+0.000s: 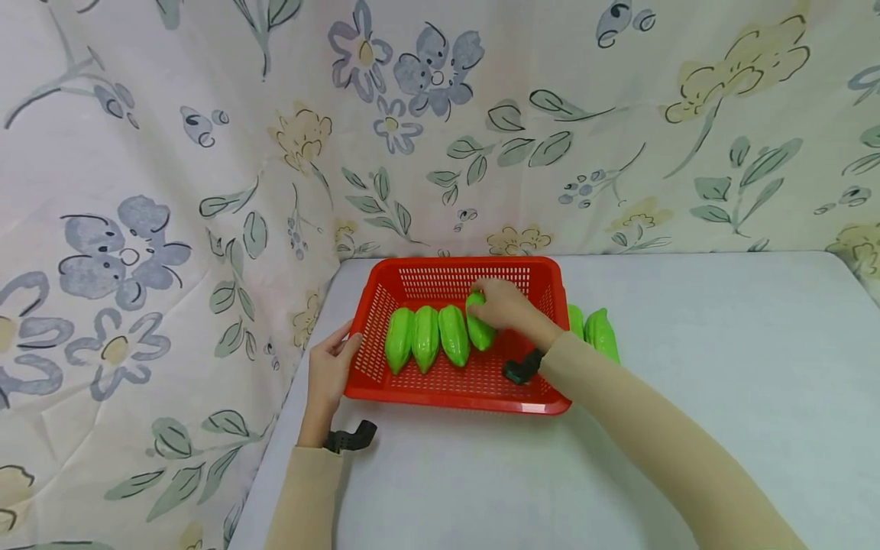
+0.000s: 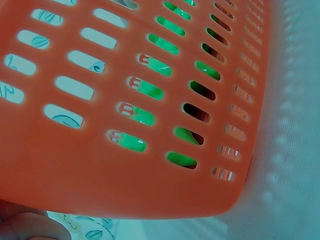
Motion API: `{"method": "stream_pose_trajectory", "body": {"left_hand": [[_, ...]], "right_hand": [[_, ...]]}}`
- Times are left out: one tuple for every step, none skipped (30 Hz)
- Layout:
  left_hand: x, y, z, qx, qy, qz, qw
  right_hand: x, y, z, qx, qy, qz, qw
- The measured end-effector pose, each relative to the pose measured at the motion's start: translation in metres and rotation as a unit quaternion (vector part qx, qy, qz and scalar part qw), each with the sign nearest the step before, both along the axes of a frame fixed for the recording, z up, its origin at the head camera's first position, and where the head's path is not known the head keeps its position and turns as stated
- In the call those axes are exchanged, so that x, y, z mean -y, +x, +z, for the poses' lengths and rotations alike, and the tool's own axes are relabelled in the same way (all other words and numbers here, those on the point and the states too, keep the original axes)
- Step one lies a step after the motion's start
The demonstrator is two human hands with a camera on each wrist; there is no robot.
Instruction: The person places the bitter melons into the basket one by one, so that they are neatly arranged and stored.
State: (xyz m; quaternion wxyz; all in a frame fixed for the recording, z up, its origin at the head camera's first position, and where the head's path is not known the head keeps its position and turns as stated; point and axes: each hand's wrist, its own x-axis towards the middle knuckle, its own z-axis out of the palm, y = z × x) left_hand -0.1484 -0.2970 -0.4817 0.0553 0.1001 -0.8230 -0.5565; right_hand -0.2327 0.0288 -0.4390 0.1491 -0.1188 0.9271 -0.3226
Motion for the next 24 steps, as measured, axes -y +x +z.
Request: {"method": "stream_pose_trajectory", "body": {"left_hand": [[0.0,0.0,0.0,0.0,-0.001,0.0,1.0],[0.0,0.0,-0.001,0.0,-0.001,0.001,1.0],[0.001,-0.001,-0.001,0.0,-0.002,0.001,1.0],[0.001,-0.001,-0.001,-0.001,-0.002,0.001,1.0],[0.001,-0.001,-0.001,-0.002,-0.002,0.001,1.0],[0.001,-0.001,-0.002,-0.002,-0.002,0.001,1.0],[0.001,-0.001,-0.002,-0.002,-0.002,0.002,1.0],[0.001,-0.001,-0.002,-0.002,0.0,0.003,1.0],[0.001,-0.001,-0.002,-0.002,0.0,0.003,1.0],[0.001,-0.001,-0.002,-0.001,0.0,0.001,1.0],[0.001,-0.001,-0.002,-0.001,0.001,0.002,1.0],[0.001,-0.001,-0.002,-0.001,0.001,0.002,1.0],[0.001,-0.001,-0.003,-0.002,0.001,0.002,1.0],[0.0,-0.001,-0.002,-0.003,0.001,0.002,1.0],[0.0,-0.001,-0.002,-0.005,0.0,0.001,1.0],[0.0,-0.001,-0.002,-0.006,0.0,0.001,1.0],[0.0,-0.001,-0.002,-0.008,0.0,0.003,1.0],[0.0,-0.001,-0.002,-0.008,-0.001,0.002,1.0],[0.0,-0.001,-0.002,-0.008,0.0,0.003,1.0],[0.0,-0.001,-0.002,-0.008,0.0,0.002,1.0],[0.0,-0.001,-0.002,-0.007,0.0,0.002,1.0],[0.0,-0.001,-0.003,-0.006,0.0,0.001,1.0],[0.001,-0.001,-0.003,-0.004,0.0,0.001,1.0],[0.001,-0.001,-0.003,-0.003,0.0,0.001,1.0]], "right_hand": [[0.002,-0.001,-0.001,0.001,0.008,0.001,1.0],[0.004,-0.001,-0.002,0.0,0.017,0.004,0.9998],[0.006,-0.001,-0.003,-0.002,0.027,0.008,0.9996],[0.007,-0.001,-0.003,-0.002,0.035,0.011,0.9993],[0.009,-0.002,-0.004,-0.003,0.044,0.014,0.9989],[0.011,-0.002,-0.005,-0.002,0.048,0.015,0.9987],[0.012,-0.002,-0.006,-0.003,0.053,0.018,0.9984],[0.013,-0.003,-0.007,-0.003,0.056,0.019,0.9983],[0.014,-0.003,-0.008,-0.001,0.058,0.018,0.9982],[0.015,-0.004,-0.009,0.0,0.061,0.018,0.998],[0.016,-0.004,-0.01,0.001,0.064,0.016,0.9978],[0.016,-0.005,-0.011,0.003,0.065,0.015,0.9978],[0.017,-0.005,-0.013,0.005,0.067,0.012,0.9977],[0.018,-0.005,-0.014,0.007,0.068,0.009,0.9976],[0.018,-0.005,-0.015,0.009,0.07,0.006,0.9975],[0.019,-0.005,-0.016,0.01,0.071,0.004,0.9974],[0.019,-0.005,-0.017,0.012,0.07,0.002,0.9975],[0.02,-0.005,-0.017,0.012,0.07,0.0,0.9975],[0.02,-0.005,-0.017,0.012,0.071,-0.001,0.9974],[0.02,-0.004,-0.018,0.012,0.071,-0.002,0.9974],[0.02,-0.004,-0.017,0.012,0.071,-0.003,0.9974],[0.02,-0.004,-0.017,0.013,0.07,-0.004,0.9974],[0.02,-0.003,-0.017,0.012,0.071,-0.004,0.9974],[0.02,-0.003,-0.016,0.013,0.071,-0.005,0.9974]]}}
